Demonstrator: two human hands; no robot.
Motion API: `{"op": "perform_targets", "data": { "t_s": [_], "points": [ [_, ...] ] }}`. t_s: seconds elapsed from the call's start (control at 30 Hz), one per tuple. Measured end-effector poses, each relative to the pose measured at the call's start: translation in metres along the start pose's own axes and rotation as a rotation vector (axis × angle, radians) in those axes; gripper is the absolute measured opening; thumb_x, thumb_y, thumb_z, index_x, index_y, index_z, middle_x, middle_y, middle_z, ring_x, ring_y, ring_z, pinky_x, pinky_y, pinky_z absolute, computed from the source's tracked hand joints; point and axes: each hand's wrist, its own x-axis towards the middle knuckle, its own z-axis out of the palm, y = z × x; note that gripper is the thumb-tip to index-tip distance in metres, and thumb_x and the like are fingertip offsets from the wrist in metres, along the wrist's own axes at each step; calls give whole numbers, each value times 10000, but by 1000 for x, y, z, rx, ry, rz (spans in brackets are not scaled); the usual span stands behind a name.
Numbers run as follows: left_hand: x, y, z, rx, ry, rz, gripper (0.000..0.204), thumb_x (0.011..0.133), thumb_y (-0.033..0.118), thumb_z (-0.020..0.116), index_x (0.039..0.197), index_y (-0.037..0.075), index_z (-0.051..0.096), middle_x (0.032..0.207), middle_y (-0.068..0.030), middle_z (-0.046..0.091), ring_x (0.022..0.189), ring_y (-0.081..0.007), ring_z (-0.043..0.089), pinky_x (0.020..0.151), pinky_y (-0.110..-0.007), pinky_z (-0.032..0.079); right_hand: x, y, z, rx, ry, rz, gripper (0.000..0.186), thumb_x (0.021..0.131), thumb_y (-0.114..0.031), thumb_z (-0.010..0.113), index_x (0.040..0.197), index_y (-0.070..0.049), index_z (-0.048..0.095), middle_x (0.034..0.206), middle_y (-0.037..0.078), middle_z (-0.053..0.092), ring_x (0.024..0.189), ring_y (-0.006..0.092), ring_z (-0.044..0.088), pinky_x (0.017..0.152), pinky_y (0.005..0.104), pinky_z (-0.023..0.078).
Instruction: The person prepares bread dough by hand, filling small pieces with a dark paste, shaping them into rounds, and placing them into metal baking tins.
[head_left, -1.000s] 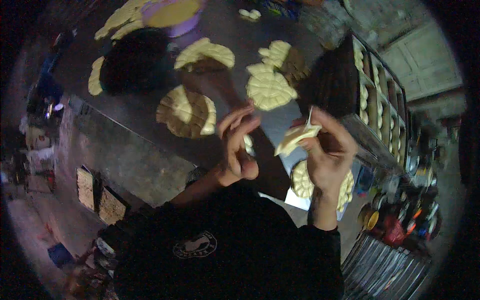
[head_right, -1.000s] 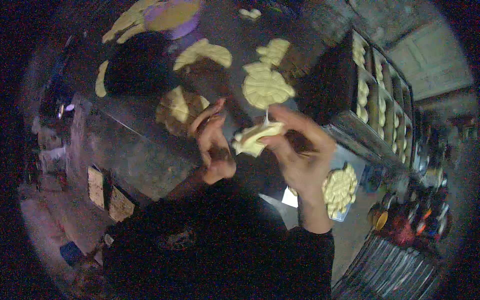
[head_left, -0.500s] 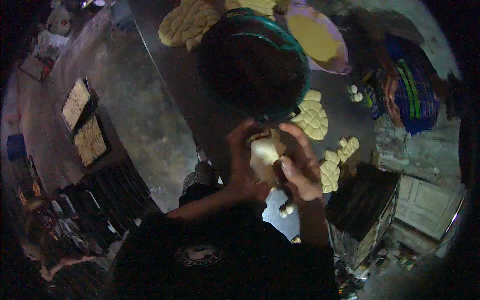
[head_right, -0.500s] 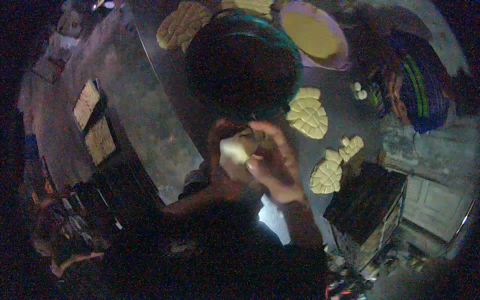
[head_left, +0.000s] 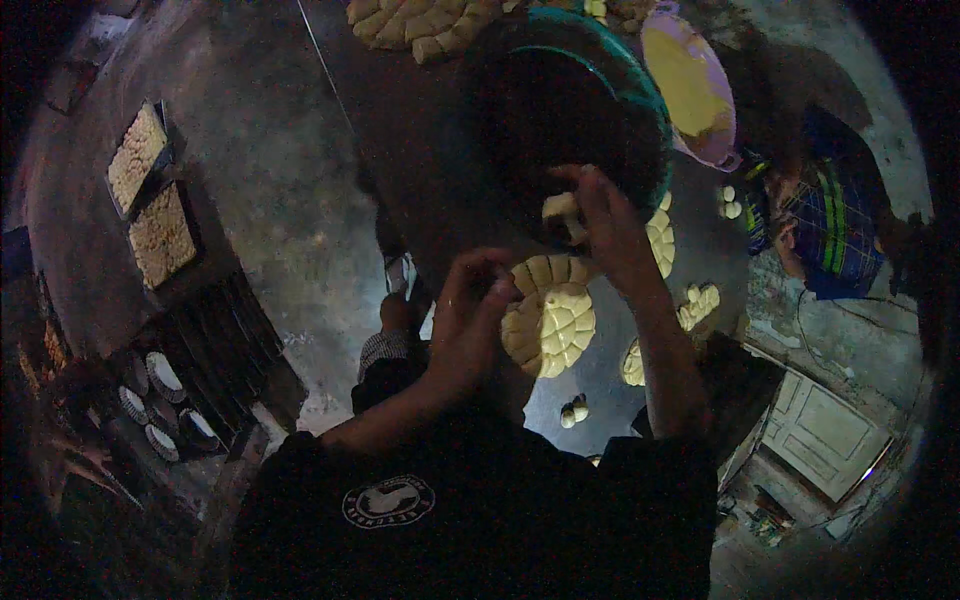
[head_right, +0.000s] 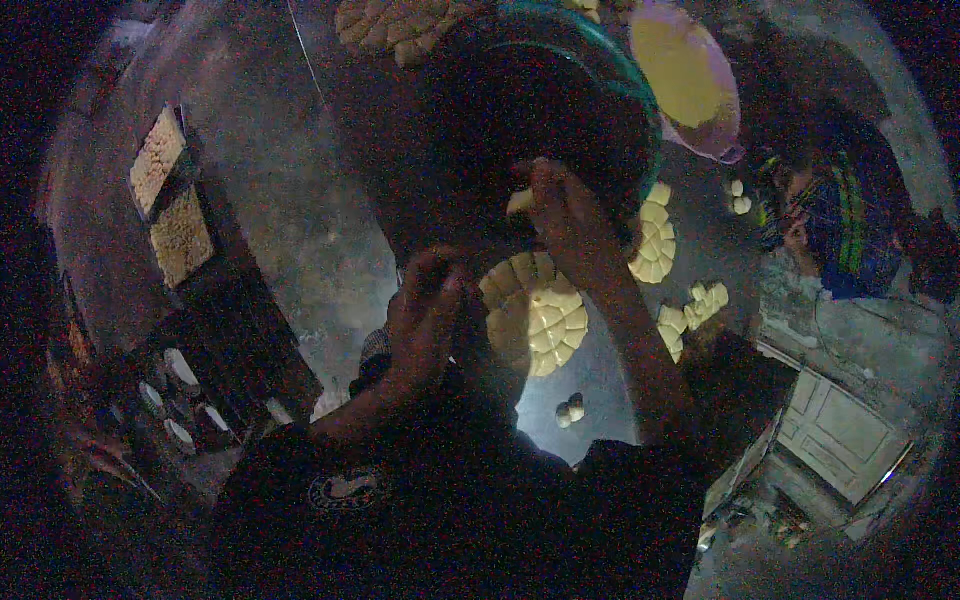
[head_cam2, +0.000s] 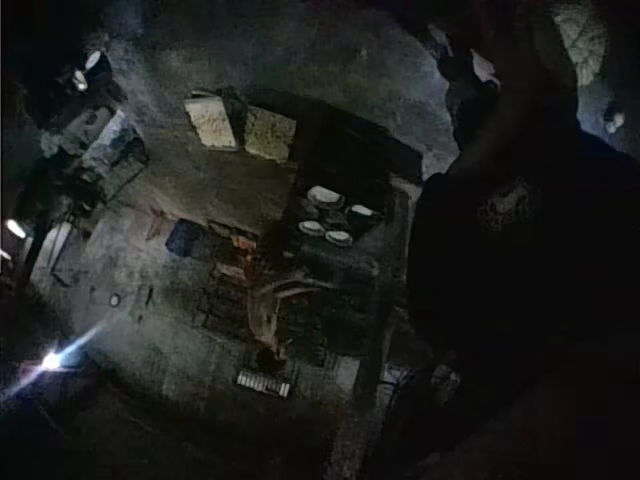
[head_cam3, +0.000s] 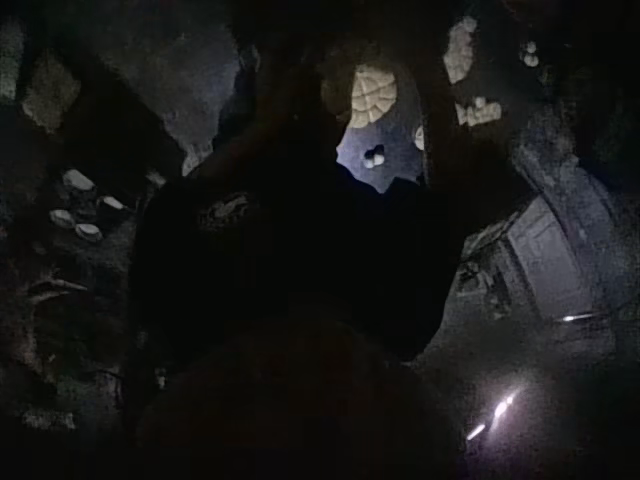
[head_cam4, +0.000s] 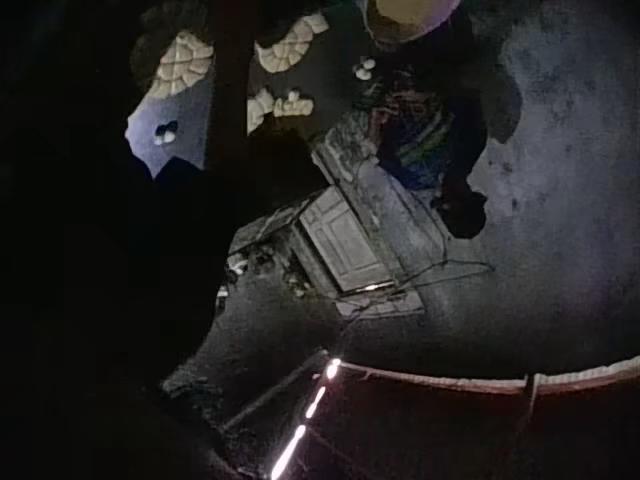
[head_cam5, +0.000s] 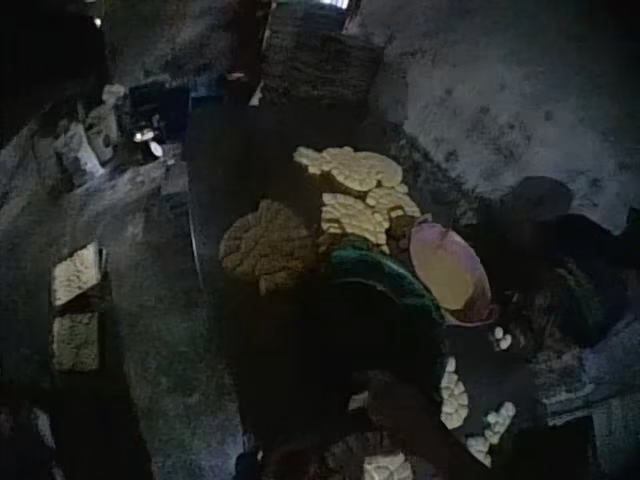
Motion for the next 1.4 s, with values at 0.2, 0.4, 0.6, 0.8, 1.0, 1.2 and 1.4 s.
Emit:
{"op": "perform_targets", "data": {
  "t_s": [0.2,0.4,0.6,0.8,1.0,1.2,1.4],
  "points": [
    [-25,1,10,22,-16,-44,282,984,149,551,1236,34,502,1040,-56,541,933,-133,543,862,-296,463,12,18,6,-459,-226,-182,509,1049,-432,318,1291,-47,546,1111,215,663,1106,358,619,938,414,468],
    [-69,-19,-10,23,-47,5,302,1006,195,517,1266,43,497,1114,-61,548,1016,-150,539,912,-306,448,-48,-11,-9,71,78,-61,404,1043,-310,406,1245,-5,579,1103,100,667,1028,214,615,849,334,476],
    [-126,8,18,351,-202,95,390,1043,283,416,1351,47,452,1246,-92,549,1137,-184,540,972,-332,445,-208,-63,23,1133,132,-134,390,998,-84,510,1380,-44,442,926,28,621,759,58,554,707,235,490],
    [-203,6,41,603,-418,148,421,1022,243,461,1385,36,413,1306,-110,549,1188,-210,543,1016,-355,434,-315,-21,37,933,280,-299,321,926,66,551,1225,-49,545,1115,107,664,997,171,651,800,314,584],
    [-264,-27,47,85,-574,-52,543,918,61,617,1413,-13,407,1360,-104,521,1307,-213,453,1091,-381,370,-414,-33,25,-140,587,-469,564,708,38,733,1254,-65,636,1255,177,594,1090,303,634,889,357,517],
    [-307,-48,53,67,-695,68,439,953,131,598,1353,-26,506,1390,-96,511,1274,-193,477,1048,-342,392,-469,-22,48,291,722,-492,325,722,96,706,1043,43,689,1109,204,643,1033,328,651,884,385,529],
    [-318,-46,48,-72,-468,-41,337,945,210,626,1217,14,648,1141,-82,675,1019,-144,618,850,-286,490,-477,-40,48,-236,624,-695,352,708,43,742,1055,29,688,1136,164,650,967,306,663,830,369,540]
  ]
}}
